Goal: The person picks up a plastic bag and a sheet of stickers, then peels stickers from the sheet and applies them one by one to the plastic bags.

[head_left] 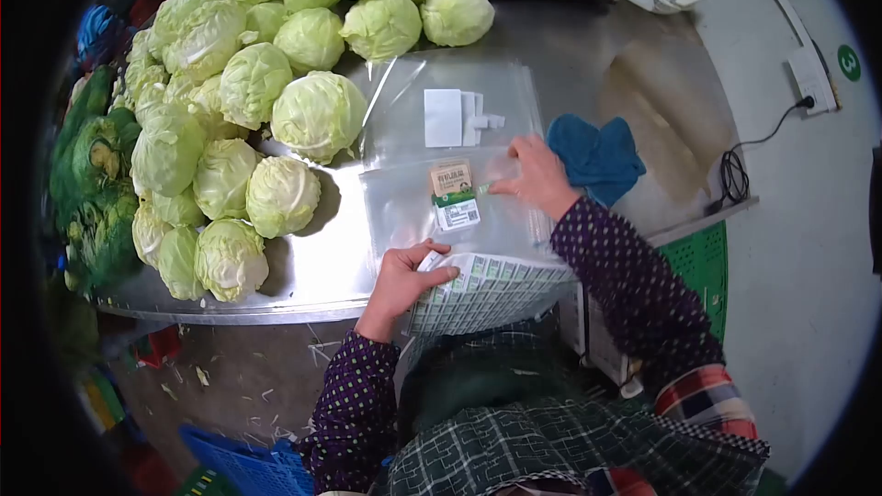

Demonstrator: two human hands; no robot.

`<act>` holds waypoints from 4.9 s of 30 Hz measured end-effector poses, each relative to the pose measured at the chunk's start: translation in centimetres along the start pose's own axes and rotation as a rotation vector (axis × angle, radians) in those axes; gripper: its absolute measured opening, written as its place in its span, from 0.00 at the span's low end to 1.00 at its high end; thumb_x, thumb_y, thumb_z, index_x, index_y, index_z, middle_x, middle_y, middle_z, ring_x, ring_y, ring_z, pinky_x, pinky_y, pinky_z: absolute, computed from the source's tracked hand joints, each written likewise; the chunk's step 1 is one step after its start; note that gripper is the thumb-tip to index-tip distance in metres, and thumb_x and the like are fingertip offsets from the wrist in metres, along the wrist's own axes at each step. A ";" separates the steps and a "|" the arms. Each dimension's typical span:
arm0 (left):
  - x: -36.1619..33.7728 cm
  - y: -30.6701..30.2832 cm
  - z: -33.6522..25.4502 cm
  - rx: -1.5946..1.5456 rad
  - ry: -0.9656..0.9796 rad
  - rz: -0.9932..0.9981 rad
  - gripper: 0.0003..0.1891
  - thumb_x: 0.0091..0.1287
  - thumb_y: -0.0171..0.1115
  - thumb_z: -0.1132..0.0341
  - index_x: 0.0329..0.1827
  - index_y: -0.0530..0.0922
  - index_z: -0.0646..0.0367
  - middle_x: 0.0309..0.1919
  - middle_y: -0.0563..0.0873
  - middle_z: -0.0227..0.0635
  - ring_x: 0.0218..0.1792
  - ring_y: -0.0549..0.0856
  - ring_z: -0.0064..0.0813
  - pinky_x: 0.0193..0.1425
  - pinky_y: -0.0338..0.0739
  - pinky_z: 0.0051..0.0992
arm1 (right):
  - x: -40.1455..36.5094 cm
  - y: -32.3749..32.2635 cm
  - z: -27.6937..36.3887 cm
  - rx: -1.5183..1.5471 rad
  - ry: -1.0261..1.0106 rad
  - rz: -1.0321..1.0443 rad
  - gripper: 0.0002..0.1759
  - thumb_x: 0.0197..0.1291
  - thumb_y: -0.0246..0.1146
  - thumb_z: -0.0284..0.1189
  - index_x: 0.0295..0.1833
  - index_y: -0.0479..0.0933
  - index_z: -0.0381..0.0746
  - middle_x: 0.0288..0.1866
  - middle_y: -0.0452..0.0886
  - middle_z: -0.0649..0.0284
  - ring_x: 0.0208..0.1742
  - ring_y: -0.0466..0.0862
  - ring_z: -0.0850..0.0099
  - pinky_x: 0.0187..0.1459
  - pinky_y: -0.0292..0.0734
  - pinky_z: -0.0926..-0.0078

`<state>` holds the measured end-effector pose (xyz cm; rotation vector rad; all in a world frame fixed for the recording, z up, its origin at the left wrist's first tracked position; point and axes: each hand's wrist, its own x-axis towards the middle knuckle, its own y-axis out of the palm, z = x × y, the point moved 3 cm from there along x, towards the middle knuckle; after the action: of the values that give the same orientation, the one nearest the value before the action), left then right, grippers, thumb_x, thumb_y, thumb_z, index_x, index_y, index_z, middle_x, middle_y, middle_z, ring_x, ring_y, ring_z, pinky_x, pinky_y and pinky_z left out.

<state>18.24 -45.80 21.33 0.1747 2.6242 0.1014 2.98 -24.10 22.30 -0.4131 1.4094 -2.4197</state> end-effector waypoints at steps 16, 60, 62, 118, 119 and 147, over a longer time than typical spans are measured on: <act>-2.3 2.8 -2.9 0.085 0.225 0.329 0.15 0.52 0.73 0.75 0.45 0.84 0.62 0.43 0.87 0.30 0.61 0.75 0.24 0.69 0.61 0.27 | -2.3 1.5 4.8 0.091 -0.408 0.185 0.06 0.53 0.65 0.33 0.33 0.78 0.44 0.33 0.74 0.66 0.39 0.76 0.62 0.41 0.70 0.63; -2.1 0.4 -2.7 -0.288 0.151 -0.116 0.10 0.62 0.65 0.73 0.46 0.83 0.65 0.34 0.87 0.29 0.34 0.82 0.14 0.40 0.76 0.18 | -3.1 -4.2 9.0 0.506 -0.183 0.472 0.25 0.49 0.70 0.32 0.53 0.75 0.36 0.46 0.80 0.52 0.45 0.82 0.60 0.47 0.76 0.66; -2.4 0.2 -2.9 -0.287 0.140 -0.103 0.10 0.62 0.65 0.73 0.46 0.83 0.65 0.35 0.87 0.29 0.35 0.82 0.14 0.40 0.77 0.18 | -3.1 -3.5 8.3 0.577 -0.028 0.640 0.26 0.49 0.70 0.32 0.54 0.74 0.36 0.45 0.81 0.52 0.43 0.82 0.58 0.46 0.76 0.65; -1.7 -0.3 -3.2 -0.122 0.056 -0.210 0.08 0.59 0.68 0.74 0.41 0.85 0.66 0.31 0.87 0.33 0.29 0.82 0.17 0.35 0.77 0.19 | -4.3 -2.6 12.4 0.222 -0.595 -0.012 0.32 0.44 0.64 0.15 0.60 0.72 0.38 0.50 0.74 0.55 0.47 0.79 0.57 0.44 0.79 0.65; -1.8 -0.3 -3.3 -0.137 0.020 -0.210 0.08 0.59 0.68 0.74 0.41 0.84 0.67 0.31 0.87 0.34 0.29 0.82 0.17 0.35 0.77 0.19 | -4.4 -2.7 12.5 0.222 -0.596 -0.010 0.32 0.44 0.64 0.15 0.60 0.72 0.38 0.50 0.74 0.55 0.47 0.79 0.57 0.44 0.79 0.65; -1.4 -2.2 -1.4 -0.057 0.036 0.255 0.15 0.50 0.69 0.77 0.43 0.85 0.63 0.39 0.88 0.33 0.50 0.81 0.22 0.73 0.57 0.30 | -4.6 0.4 4.2 0.327 -0.406 0.328 0.36 0.46 0.70 0.20 0.64 0.67 0.38 0.46 0.71 0.60 0.40 0.78 0.72 0.46 0.75 0.75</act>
<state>18.51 -48.24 22.96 0.4911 2.6188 0.2686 8.89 -25.74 23.52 -0.5094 0.8209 -2.0941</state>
